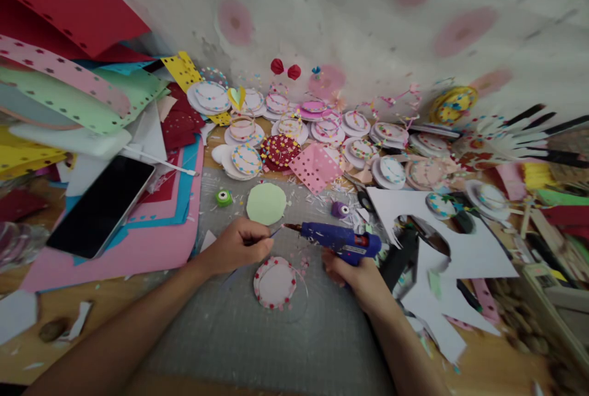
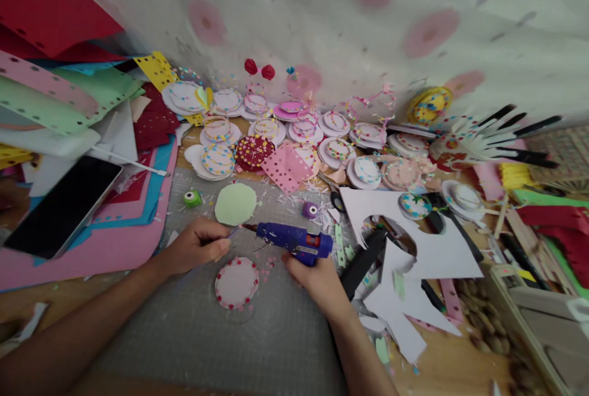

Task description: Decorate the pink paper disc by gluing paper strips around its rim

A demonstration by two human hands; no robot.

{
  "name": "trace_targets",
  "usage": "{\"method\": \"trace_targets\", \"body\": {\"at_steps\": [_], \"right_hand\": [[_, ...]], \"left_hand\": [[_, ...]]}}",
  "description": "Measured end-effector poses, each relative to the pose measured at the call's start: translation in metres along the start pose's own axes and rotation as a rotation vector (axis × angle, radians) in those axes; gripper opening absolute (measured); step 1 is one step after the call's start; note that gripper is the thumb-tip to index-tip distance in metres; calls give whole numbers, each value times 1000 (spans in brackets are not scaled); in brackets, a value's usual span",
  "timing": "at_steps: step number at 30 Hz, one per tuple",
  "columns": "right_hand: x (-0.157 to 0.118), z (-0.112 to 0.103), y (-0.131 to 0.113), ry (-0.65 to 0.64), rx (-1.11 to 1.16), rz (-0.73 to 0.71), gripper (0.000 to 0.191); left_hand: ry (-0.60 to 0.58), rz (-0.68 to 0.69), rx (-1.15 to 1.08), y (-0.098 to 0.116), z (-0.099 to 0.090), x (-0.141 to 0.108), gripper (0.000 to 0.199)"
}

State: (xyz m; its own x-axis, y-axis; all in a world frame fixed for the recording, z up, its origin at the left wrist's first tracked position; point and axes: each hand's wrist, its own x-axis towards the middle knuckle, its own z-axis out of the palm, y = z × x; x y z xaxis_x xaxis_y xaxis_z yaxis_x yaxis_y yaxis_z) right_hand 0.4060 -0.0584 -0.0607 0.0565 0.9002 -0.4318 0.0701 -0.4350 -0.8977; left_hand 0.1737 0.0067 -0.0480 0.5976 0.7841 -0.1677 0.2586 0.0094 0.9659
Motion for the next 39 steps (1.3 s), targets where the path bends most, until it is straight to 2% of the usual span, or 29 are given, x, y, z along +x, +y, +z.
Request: {"method": "trace_targets", "body": {"at_steps": [39], "right_hand": [[-1,-1,-5,-20,-49,-5,19]], "left_hand": [[-7,49,-14,-1,-1,1,35]]}}
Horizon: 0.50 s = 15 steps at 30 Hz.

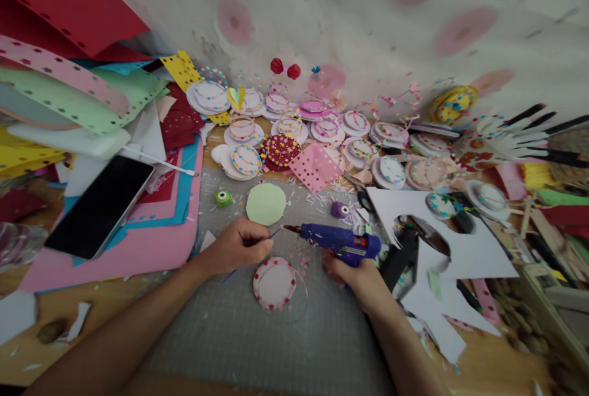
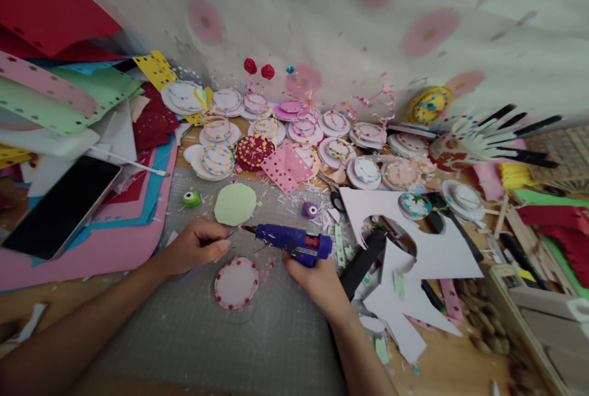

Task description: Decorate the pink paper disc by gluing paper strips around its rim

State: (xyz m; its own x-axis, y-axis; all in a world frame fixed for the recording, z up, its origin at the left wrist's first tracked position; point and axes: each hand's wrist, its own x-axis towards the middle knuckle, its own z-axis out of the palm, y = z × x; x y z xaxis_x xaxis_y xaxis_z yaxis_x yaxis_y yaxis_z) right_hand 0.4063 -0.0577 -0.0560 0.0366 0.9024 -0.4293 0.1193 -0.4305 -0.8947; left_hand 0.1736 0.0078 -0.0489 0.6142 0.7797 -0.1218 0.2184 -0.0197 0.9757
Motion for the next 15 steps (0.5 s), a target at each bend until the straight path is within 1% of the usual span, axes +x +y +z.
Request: {"method": "trace_targets", "body": {"at_steps": [6,10,13,15], "right_hand": [[1,-1,2,-3,-18,5,17],[0,-2,4,10,-30,24,20],[1,0,3,14,0,5,23],[1,3,0,-5,51,-28,27]], "left_hand": [[-8,-19,2,-1,0,0,35],[9,-30,-11,-3,-1,-1,36],[23,-29,-37,-4,-3,-2,33],[33,-9,-49,-2,-3,-4,33]]}}
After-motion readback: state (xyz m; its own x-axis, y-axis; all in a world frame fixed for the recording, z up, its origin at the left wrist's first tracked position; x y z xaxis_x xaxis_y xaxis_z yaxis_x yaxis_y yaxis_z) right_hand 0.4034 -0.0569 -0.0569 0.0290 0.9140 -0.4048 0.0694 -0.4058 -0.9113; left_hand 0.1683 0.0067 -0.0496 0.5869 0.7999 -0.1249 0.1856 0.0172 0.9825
